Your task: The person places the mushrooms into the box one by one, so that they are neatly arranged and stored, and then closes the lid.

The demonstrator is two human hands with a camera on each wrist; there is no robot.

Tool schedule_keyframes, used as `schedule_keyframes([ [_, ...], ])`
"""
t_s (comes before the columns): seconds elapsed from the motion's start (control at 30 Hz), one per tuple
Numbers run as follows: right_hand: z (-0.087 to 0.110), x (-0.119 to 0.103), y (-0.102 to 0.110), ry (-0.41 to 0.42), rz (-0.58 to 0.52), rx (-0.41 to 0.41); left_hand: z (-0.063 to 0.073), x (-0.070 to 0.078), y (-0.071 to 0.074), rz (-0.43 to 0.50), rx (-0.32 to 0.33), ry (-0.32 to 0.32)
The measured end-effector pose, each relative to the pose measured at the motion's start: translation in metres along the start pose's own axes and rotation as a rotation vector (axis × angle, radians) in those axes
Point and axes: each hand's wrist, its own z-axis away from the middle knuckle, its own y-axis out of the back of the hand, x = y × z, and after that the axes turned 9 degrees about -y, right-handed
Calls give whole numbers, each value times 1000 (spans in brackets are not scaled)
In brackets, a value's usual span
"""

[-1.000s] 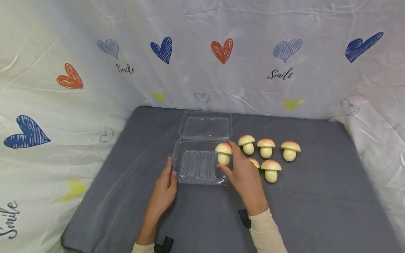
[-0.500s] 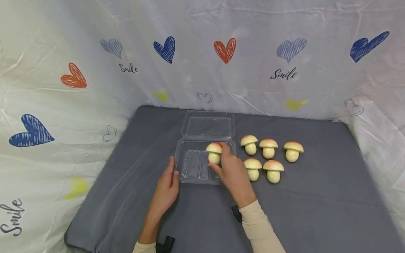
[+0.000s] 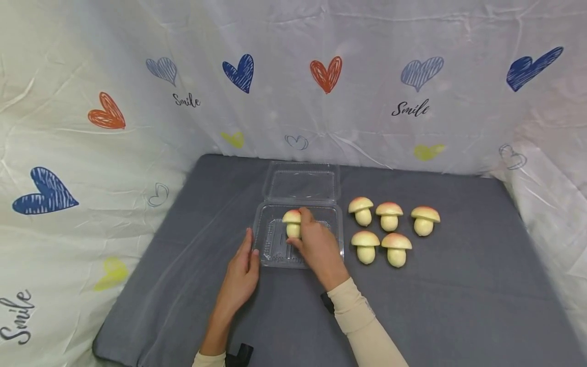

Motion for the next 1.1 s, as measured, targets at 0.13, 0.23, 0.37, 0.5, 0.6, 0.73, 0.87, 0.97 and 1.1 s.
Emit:
schedule_keyframes([
  [0.13,-3,-3,-7,27,3,8,0,0,1,1,-4,-4],
  [0.23,-4,-3,-12,20,2,7,0,0,0,-9,-6,-11],
  [0.37,-6,-4,-18,-4,-17,-12,0,0,0,-11,-7,-10],
  [0.5,-8,-5,-22,-23,-32,-28,1,0,1,-4,-9,-4],
  [0.6,-10,-7,-24,-33,-38,-30,0,0,1,-6,-10,-5],
  [0.73,-11,-9,-26,-35,-37,-28,-1,0,1,-5,-14,-7],
  [0.87,-13,-11,-28,-31,-24,-17,-1,1,2,-1,-16,-8],
  [0.97,-14,-13,-29,-34,-14,-14,-2,2,2,4,-18,-8],
  [1.1,-15,-15,-31,-31,-17,-15,-2,2,1,12,-20,1],
])
